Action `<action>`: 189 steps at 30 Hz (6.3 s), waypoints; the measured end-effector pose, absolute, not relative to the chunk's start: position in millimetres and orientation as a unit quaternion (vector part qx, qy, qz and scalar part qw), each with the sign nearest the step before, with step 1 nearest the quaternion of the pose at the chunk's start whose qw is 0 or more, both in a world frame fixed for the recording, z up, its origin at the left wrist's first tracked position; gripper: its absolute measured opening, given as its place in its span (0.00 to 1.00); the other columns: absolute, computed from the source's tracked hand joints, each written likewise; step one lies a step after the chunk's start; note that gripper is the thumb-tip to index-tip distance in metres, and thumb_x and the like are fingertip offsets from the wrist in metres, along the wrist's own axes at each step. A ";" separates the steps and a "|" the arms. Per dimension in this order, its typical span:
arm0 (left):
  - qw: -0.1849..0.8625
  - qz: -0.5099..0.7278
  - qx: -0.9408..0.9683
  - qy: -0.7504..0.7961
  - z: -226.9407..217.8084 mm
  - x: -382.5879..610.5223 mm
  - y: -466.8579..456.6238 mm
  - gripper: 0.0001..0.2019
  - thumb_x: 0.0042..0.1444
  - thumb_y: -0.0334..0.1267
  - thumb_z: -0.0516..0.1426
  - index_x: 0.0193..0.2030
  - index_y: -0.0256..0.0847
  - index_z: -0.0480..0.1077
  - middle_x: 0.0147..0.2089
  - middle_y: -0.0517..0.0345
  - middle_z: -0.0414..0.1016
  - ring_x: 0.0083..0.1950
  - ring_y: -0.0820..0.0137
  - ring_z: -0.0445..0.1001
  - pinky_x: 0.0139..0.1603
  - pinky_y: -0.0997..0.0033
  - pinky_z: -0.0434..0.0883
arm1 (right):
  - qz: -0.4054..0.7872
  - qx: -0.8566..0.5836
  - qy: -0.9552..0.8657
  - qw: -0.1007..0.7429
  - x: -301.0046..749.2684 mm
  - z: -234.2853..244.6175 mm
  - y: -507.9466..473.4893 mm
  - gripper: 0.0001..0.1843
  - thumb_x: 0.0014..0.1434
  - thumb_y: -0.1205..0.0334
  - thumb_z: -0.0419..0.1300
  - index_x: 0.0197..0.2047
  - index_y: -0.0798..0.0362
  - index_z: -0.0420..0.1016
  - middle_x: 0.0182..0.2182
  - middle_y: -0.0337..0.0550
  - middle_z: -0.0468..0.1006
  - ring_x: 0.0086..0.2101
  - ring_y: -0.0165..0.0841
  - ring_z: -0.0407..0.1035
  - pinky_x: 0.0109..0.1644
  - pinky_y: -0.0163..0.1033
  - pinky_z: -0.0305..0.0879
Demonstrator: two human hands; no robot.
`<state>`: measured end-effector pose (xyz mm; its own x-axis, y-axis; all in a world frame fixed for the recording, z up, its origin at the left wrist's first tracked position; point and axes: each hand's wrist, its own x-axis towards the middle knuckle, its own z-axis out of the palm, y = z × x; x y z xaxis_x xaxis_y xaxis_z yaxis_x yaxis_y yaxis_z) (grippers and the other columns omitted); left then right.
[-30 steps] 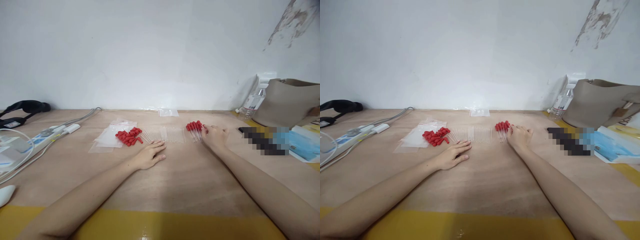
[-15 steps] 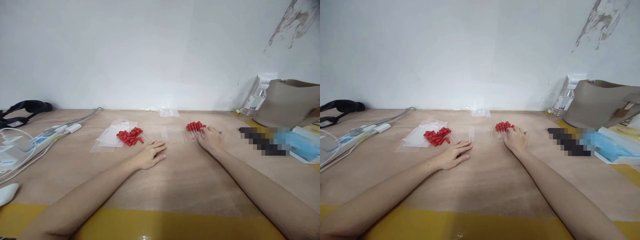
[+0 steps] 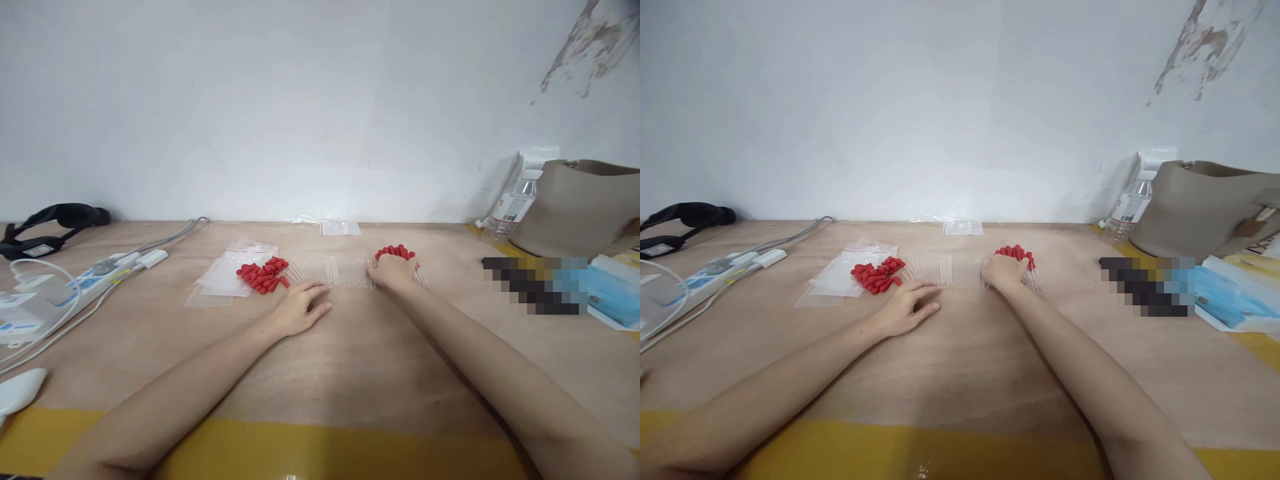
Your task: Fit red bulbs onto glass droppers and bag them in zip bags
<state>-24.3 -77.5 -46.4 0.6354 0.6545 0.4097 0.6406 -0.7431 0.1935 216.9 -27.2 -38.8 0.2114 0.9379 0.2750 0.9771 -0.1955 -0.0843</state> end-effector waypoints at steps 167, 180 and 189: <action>0.072 0.260 0.924 0.271 -57.5 -20.9 -76.1 0.15 0.57 0.38 0.50 0.49 0.35 0.68 0.48 0.50 0.72 0.53 0.67 0.67 0.54 0.64 0.65 | -0.108 -0.740 -0.652 0.126 210.0 -43.0 -55.5 0.19 0.57 0.60 0.45 0.27 0.58 0.74 0.25 0.53 0.75 0.30 0.42 0.69 0.39 0.48 0.48; 0.040 0.260 0.920 0.292 -54.1 -20.5 -79.8 0.14 0.57 0.39 0.49 0.47 0.38 0.68 0.47 0.51 0.72 0.49 0.66 0.68 0.50 0.66 0.66 | -0.065 -0.766 -0.632 0.103 204.4 -31.2 -48.5 0.24 0.60 0.57 0.39 0.28 0.59 0.73 0.28 0.54 0.74 0.34 0.44 0.68 0.39 0.47 0.48; -0.167 0.292 0.768 0.545 -17.5 -51.4 -47.6 0.09 0.53 0.43 0.52 0.32 0.40 0.69 0.36 0.52 0.70 0.42 0.61 0.65 0.42 0.61 0.60 | -0.201 -0.512 -0.825 0.132 205.2 -29.6 -96.4 0.13 0.61 0.62 0.44 0.33 0.59 0.67 0.31 0.50 0.73 0.32 0.37 0.63 0.36 0.39 0.50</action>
<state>-51.4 -47.6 -17.5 0.2353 0.7396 0.6306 0.9349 -0.3496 0.0612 205.2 -96.4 -29.6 -0.4415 0.7905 0.4244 0.8972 0.3955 0.1967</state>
